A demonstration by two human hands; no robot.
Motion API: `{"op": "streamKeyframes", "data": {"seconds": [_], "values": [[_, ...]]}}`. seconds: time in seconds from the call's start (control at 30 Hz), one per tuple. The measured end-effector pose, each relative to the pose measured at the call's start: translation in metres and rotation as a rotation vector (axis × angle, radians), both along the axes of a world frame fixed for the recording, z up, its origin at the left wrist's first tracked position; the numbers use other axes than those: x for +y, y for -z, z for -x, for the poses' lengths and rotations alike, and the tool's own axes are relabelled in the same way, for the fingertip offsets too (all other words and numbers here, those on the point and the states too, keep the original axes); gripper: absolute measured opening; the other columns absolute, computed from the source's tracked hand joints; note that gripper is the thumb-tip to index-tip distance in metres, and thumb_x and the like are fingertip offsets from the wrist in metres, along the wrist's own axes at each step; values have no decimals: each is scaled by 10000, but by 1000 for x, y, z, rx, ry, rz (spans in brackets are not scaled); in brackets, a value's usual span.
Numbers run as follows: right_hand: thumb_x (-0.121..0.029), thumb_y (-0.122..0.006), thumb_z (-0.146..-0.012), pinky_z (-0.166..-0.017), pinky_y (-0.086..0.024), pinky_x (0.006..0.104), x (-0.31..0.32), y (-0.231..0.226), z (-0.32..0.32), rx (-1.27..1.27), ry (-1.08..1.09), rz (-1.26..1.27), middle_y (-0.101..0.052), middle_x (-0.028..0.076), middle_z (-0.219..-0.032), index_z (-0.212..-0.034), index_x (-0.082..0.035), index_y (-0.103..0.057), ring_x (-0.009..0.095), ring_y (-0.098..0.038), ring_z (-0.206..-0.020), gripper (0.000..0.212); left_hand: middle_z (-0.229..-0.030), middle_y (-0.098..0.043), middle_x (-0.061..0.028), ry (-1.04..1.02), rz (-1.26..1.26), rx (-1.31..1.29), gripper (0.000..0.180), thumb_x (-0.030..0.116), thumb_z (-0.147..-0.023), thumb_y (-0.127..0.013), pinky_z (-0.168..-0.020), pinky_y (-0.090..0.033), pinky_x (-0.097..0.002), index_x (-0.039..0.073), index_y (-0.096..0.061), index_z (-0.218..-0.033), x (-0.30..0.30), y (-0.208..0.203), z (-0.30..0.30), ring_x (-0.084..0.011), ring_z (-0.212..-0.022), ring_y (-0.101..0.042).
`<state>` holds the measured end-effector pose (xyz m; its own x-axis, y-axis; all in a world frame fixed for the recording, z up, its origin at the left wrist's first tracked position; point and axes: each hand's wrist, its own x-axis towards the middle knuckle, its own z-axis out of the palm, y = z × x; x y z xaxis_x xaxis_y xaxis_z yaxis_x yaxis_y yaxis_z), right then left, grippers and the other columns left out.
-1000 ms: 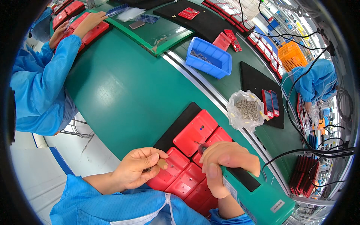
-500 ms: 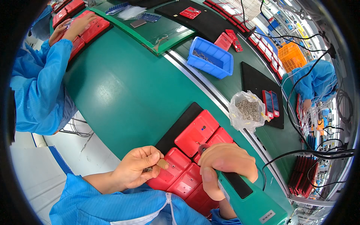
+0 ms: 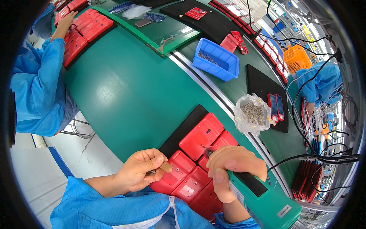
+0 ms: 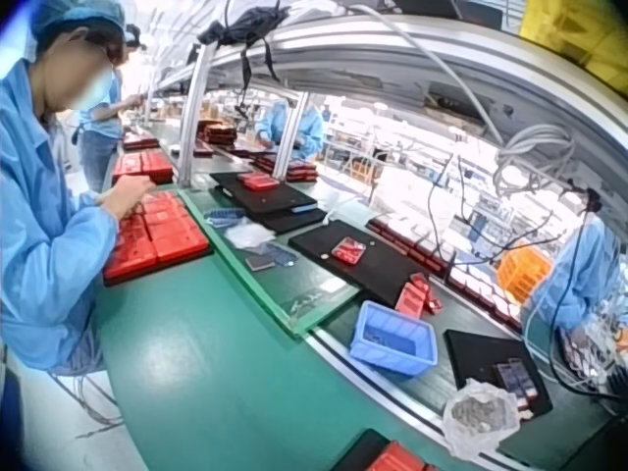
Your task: The person fastens screws into red electronic housings on an assembly line using an electric screwdriver.
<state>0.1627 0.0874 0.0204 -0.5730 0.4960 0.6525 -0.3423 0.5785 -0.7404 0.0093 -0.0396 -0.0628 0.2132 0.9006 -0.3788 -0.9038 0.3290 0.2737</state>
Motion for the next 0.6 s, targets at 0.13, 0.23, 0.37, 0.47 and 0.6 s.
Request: {"op": "streamKeyframes", "data": {"seconds": [0.13,0.23,0.37,0.47,0.6], "values": [[43,-524,-704,-417,-450,304,-1,-1,1,-2,19,30,-481,49,-537,-927,-46,-389,167,-493,-405,276,-835,-582,-177,2,15,10,140,155,-879,-468,-407,-321,-179,21,-506,-868,1,-1,0,-118,-550,-501],[35,-528,-709,-418,-448,300,-1,-1,2,-2,25,44,-479,46,-536,-929,-52,-390,161,-486,-402,274,-833,-581,-175,0,17,7,143,157,-879,-467,-406,-316,-180,19,-506,-873,1,1,0,-118,-546,-495],[25,-535,-714,-416,-447,298,-1,-1,1,0,40,37,-477,44,-526,-926,-53,-384,158,-482,-401,272,-828,-578,-170,-1,29,12,147,157,-879,-468,-407,-312,-181,15,-505,-883,1,1,-1,-118,-544,-489],[20,-536,-720,-415,-446,296,-3,-1,3,20,58,49,-477,45,-520,-922,-54,-372,155,-478,-396,271,-826,-577,-170,-2,30,19,148,158,-878,-470,-407,-311,-182,14,-505,-886,1,1,-1,-117,-542,-484],[16,-535,-724,-415,-447,293,-1,-2,2,4,36,62,-478,45,-517,-921,-57,-362,154,-475,-391,273,-826,-577,-169,4,25,20,148,159,-878,-470,-405,-309,-182,16,-506,-886,2,1,-1,-116,-537,-478]]}}
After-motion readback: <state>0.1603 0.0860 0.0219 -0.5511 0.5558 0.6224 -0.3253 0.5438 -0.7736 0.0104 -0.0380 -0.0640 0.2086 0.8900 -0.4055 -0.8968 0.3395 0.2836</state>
